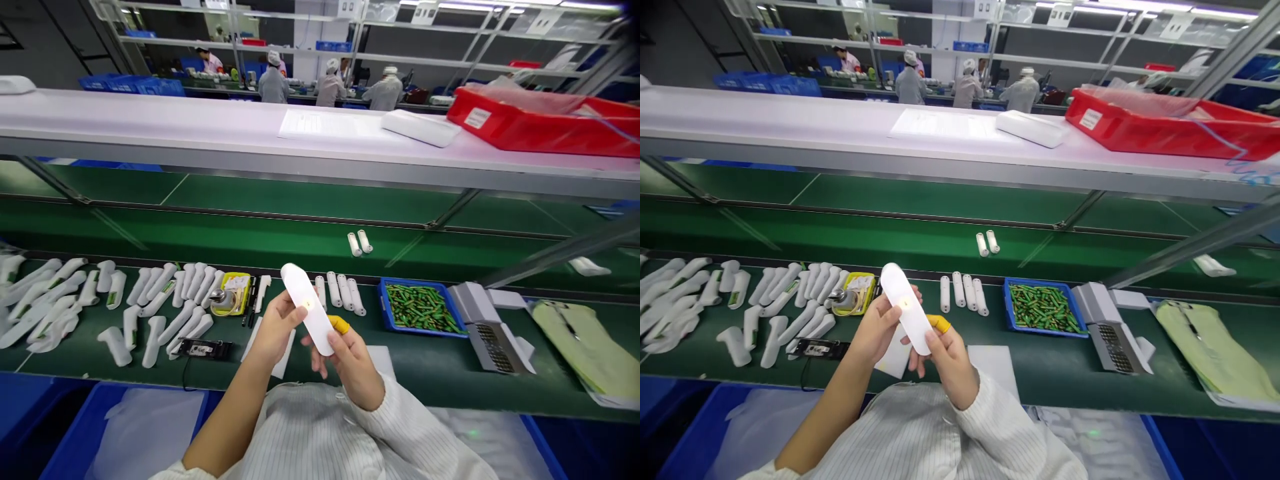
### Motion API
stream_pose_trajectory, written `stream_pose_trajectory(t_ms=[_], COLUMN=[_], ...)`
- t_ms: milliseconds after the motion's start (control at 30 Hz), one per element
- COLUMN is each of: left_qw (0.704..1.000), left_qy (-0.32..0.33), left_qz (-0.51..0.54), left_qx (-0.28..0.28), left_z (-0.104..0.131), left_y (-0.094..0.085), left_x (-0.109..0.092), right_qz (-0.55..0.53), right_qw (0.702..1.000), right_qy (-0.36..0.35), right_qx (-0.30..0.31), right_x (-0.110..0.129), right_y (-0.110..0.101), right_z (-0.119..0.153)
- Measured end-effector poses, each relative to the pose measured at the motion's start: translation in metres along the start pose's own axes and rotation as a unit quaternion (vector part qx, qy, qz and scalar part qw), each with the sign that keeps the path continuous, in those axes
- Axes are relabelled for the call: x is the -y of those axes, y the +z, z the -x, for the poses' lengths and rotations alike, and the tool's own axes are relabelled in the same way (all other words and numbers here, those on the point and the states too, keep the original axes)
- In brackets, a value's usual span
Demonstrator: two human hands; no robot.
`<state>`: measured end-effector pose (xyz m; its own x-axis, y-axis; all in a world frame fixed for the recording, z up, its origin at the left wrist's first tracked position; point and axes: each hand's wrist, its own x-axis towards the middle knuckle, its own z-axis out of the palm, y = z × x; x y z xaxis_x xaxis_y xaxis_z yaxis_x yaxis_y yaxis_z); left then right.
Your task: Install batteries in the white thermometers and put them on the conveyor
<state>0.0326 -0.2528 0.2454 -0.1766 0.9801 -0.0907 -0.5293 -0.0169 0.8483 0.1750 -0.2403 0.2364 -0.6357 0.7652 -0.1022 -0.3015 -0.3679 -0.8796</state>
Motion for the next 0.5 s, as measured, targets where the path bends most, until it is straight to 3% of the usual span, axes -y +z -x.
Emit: stream_pose_trajectory(t_ms=[133, 200, 233, 300, 333, 367, 433, 500], left_qw=[0.998, 0.995, 0.992, 0.971, 0.948, 0.918, 0.869, 0.793], left_qy=[0.019, 0.042, 0.054, 0.058, 0.048, 0.033, 0.007, -0.016], left_qz=[0.065, 0.085, 0.077, 0.015, -0.035, -0.082, -0.135, -0.203], left_qx=[-0.001, -0.042, -0.088, -0.230, -0.314, -0.387, -0.475, -0.574], left_z=[0.007, 0.008, 0.008, 0.011, 0.014, 0.018, 0.027, 0.039], left_y=[-0.019, -0.037, -0.051, -0.089, -0.112, -0.138, -0.193, -0.245], left_x=[0.006, 0.007, 0.004, -0.006, -0.013, -0.022, -0.039, -0.054], right_qz=[-0.036, -0.007, 0.014, 0.062, 0.089, 0.117, 0.181, 0.256], right_qw=[0.993, 0.986, 0.982, 0.977, 0.976, 0.975, 0.967, 0.949], right_qy=[0.102, 0.151, 0.172, 0.193, 0.193, 0.189, 0.169, 0.149], right_qx=[0.054, 0.077, 0.081, 0.062, 0.040, 0.011, -0.051, -0.111], right_x=[-0.005, -0.011, -0.015, -0.022, -0.026, -0.029, -0.037, -0.044], right_y=[0.010, 0.011, 0.011, 0.005, -0.001, -0.009, -0.034, -0.070], right_z=[-0.007, -0.014, -0.018, -0.027, -0.032, -0.036, -0.044, -0.050])
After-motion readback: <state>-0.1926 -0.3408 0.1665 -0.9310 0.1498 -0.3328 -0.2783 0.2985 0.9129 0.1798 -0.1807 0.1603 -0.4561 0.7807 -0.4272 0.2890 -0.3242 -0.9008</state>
